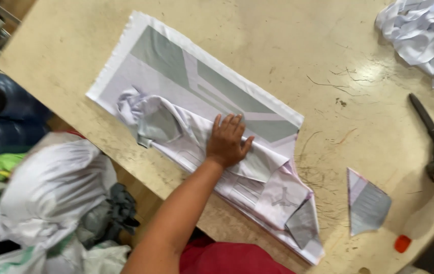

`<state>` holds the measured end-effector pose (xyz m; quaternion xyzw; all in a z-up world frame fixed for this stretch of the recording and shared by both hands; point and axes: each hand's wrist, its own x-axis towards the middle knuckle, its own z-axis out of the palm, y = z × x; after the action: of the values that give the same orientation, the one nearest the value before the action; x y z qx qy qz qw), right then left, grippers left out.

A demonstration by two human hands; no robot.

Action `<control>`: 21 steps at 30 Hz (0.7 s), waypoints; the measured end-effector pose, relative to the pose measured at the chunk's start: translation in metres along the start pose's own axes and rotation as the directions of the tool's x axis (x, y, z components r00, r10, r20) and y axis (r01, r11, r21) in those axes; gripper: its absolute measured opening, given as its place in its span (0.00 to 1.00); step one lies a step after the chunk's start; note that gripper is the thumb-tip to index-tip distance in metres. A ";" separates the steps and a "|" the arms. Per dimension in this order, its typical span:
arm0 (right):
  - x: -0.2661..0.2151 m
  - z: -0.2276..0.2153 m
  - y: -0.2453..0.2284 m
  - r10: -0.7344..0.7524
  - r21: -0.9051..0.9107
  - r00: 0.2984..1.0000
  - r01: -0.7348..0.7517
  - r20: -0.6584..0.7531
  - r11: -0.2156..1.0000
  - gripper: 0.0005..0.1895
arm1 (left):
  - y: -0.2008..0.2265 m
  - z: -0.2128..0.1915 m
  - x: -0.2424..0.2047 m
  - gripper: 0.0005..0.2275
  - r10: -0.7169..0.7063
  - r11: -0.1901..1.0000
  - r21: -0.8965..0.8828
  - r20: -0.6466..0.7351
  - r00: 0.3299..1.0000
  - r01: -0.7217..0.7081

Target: The person uses large shears to cut a white fabric laid out on a table, following a pattern. They periodically place a black template on the fabric to align the cut and use a red marker to mark the fabric before continuing to cut.

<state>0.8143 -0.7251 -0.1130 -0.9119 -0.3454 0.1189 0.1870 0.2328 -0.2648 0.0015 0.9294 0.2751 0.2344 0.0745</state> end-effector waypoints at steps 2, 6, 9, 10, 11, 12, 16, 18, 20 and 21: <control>0.015 -0.010 -0.035 -0.010 -0.052 0.998 0.013 0.056 0.999 0.25 | -0.004 0.000 -0.004 0.19 -0.026 1.000 0.004 0.015 1.000 0.025; -0.015 -0.081 -0.159 0.258 -0.148 0.877 -0.215 0.406 0.965 0.17 | 0.004 0.001 -0.012 0.21 -0.004 0.999 0.038 0.061 0.998 0.001; -0.035 -0.074 -0.215 0.229 0.426 0.763 -0.552 0.604 0.717 0.16 | -0.001 -0.002 -0.006 0.19 -0.005 1.000 0.008 0.052 0.999 0.004; -0.046 -0.068 -0.225 0.166 0.550 0.717 -0.643 0.677 0.532 0.17 | -0.001 -0.003 -0.007 0.18 0.000 1.000 0.013 0.047 0.999 -0.001; -0.053 -0.055 -0.222 0.163 0.547 0.710 -0.649 0.685 0.529 0.17 | -0.001 -0.001 -0.008 0.18 -0.004 1.000 0.018 0.056 0.998 0.003; -0.062 -0.042 -0.219 0.263 0.515 0.743 -0.632 0.615 0.580 0.13 | 0.000 0.000 -0.010 0.18 -0.001 1.000 0.013 0.040 0.999 0.001; -0.093 -0.037 -0.275 0.313 0.501 0.768 -0.613 0.559 0.611 0.13 | -0.002 0.000 -0.008 0.17 0.007 1.000 0.000 0.022 1.000 -0.007; -0.096 -0.047 -0.284 0.270 0.430 0.760 -0.580 0.592 0.692 0.10 | -0.003 -0.004 -0.005 0.17 0.009 1.000 -0.003 0.040 0.999 -0.009; -0.100 -0.060 -0.278 0.240 0.352 0.743 -0.542 0.625 0.763 0.10 | 0.001 -0.004 -0.006 0.17 0.015 1.000 -0.017 0.059 0.998 -0.014; -0.095 -0.064 -0.272 0.189 0.232 0.666 -0.490 0.721 0.840 0.13 | 0.000 -0.004 -0.006 0.17 0.015 1.000 -0.007 0.036 0.999 -0.015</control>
<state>0.6076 -0.6174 0.0684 -0.7946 -0.1754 0.5426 0.2084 0.2268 -0.2682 0.0025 0.9353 0.2661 0.2188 0.0808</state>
